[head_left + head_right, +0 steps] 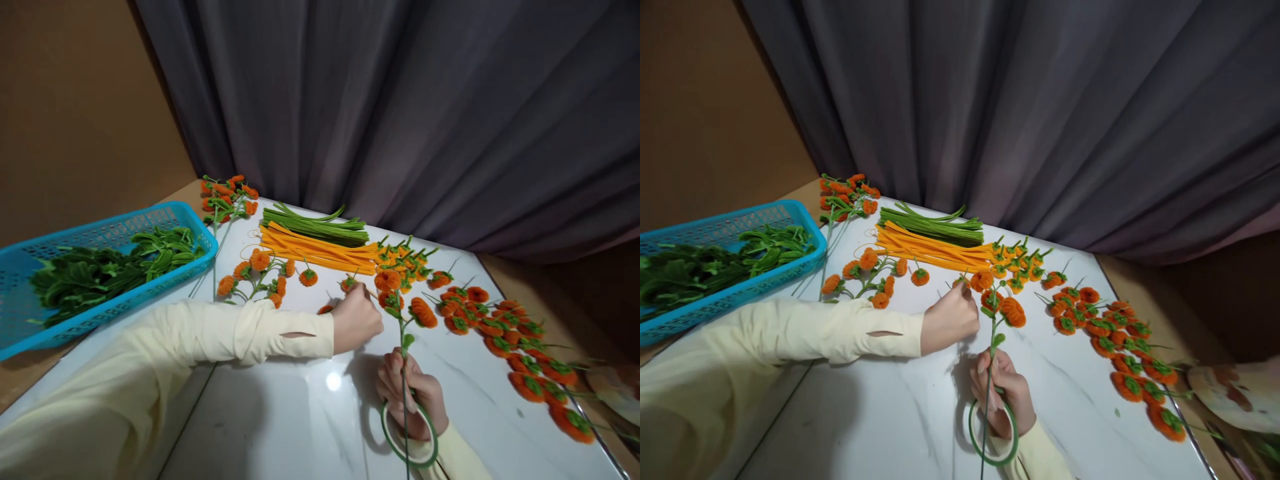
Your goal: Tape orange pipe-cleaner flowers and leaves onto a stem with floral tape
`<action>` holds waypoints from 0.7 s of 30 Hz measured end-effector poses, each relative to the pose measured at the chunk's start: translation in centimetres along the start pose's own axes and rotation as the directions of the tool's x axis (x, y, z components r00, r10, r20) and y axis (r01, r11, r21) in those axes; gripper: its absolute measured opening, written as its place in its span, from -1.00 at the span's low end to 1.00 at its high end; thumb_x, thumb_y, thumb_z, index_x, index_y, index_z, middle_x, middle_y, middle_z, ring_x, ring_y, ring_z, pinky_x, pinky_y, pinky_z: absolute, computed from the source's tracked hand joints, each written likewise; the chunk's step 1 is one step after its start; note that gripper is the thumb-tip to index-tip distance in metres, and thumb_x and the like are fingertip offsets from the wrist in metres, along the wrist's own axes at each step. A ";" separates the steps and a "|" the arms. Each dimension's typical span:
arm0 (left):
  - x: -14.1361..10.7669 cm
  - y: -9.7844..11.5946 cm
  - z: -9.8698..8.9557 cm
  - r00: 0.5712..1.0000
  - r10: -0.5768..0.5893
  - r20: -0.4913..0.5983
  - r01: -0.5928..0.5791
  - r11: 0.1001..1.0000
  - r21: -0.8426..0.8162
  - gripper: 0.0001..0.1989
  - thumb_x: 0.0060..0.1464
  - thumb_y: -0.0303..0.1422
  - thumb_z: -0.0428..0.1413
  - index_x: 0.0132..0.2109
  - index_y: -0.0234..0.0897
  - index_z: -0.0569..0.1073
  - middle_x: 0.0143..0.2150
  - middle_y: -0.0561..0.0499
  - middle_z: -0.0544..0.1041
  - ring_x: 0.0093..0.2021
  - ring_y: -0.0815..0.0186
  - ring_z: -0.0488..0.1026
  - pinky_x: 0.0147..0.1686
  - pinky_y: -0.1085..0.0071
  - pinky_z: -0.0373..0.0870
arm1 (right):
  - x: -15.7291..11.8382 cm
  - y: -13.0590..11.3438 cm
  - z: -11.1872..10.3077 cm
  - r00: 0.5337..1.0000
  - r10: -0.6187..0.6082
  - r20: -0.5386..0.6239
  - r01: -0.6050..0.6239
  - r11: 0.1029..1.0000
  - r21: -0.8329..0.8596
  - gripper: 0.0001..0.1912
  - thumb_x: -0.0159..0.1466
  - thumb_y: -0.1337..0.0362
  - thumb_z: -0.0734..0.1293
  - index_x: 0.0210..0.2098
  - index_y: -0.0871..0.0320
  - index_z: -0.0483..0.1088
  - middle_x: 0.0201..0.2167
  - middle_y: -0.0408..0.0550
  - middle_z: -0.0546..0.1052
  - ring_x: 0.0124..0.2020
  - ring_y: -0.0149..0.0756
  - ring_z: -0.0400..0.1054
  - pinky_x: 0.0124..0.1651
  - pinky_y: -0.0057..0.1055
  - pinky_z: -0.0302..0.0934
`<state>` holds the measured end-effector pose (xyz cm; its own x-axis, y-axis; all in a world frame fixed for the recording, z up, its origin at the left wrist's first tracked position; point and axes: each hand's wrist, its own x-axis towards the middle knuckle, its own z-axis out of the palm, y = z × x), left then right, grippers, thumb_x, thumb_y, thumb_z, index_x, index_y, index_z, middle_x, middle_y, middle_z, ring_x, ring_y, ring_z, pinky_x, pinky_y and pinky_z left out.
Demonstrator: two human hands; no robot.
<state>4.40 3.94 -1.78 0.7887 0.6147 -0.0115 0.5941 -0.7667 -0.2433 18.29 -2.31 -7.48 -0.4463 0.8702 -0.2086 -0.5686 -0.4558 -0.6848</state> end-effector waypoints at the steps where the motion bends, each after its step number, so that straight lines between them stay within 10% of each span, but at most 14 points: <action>1: -0.7 0.1 -0.4 1.000 0.006 -0.024 -0.006 1.000 -0.003 -0.85 0.06 -0.51 0.03 -0.40 -0.39 0.48 -0.41 -0.17 0.53 -0.36 0.17 0.42 -0.36 0.22 0.12 | 0.0 0.0 -0.1 1.000 -0.007 -0.006 0.007 1.000 -0.011 -0.76 0.01 0.18 0.44 -0.61 0.18 0.35 -0.82 -0.34 -0.08 -0.76 -0.57 -0.35 -0.75 -0.59 -0.31; 9: -9.4 1.5 -3.7 0.956 -0.063 -0.286 0.024 0.990 -0.136 -0.81 0.11 -0.58 -0.09 -0.23 -0.46 0.41 -0.48 -0.05 0.42 -0.48 0.28 0.36 -0.39 0.32 0.20 | 0.0 -0.2 0.5 1.000 -0.016 0.022 0.015 0.999 0.045 -0.83 0.03 0.24 0.45 -0.59 0.15 0.42 -0.81 -0.33 -0.11 -0.76 -0.56 -0.33 -0.73 -0.58 -0.30; 12: -11.8 0.5 -4.2 0.970 -0.178 -0.164 0.091 0.896 -0.435 -0.61 0.07 -0.61 -0.10 0.05 -0.31 0.30 -0.37 0.02 0.47 -0.39 0.30 0.39 -0.35 0.38 0.25 | 0.1 -0.3 0.8 1.000 -0.003 -0.001 0.003 0.999 0.032 -0.84 0.01 0.24 0.46 -0.59 0.15 0.45 -0.82 -0.32 -0.10 -0.75 -0.56 -0.31 -0.73 -0.58 -0.29; 17: -13.0 -0.7 -3.9 0.970 -0.153 0.187 0.226 0.306 -0.925 -0.56 0.04 -0.55 -0.08 0.07 -0.15 0.34 -0.26 0.06 0.53 -0.31 0.36 0.45 -0.30 0.49 0.30 | 0.2 -0.2 1.1 0.999 0.029 -0.034 -0.031 0.997 -0.072 -0.82 0.00 0.20 0.47 -0.55 0.19 0.49 -0.83 -0.33 -0.02 -0.77 -0.62 -0.29 -0.72 -0.59 -0.31; 21: -12.8 -0.3 -2.9 0.924 -0.007 0.381 0.370 -0.221 -0.902 -0.70 0.00 -0.48 0.00 -0.08 -0.26 0.41 -0.43 0.05 0.51 -0.43 0.38 0.46 -0.46 0.55 0.32 | -0.2 -0.2 1.9 0.995 0.039 -0.087 -0.062 0.958 -0.281 -0.78 0.08 0.19 0.44 -0.51 0.26 0.49 -0.86 -0.28 0.11 -0.78 -0.66 -0.22 -0.68 -0.59 -0.34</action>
<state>-5.43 -4.21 1.22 0.6643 0.6445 -0.3786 0.3035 0.2302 0.9246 17.22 -2.70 -6.00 -0.4069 0.8645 -0.2950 -0.3225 -0.4381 -0.8391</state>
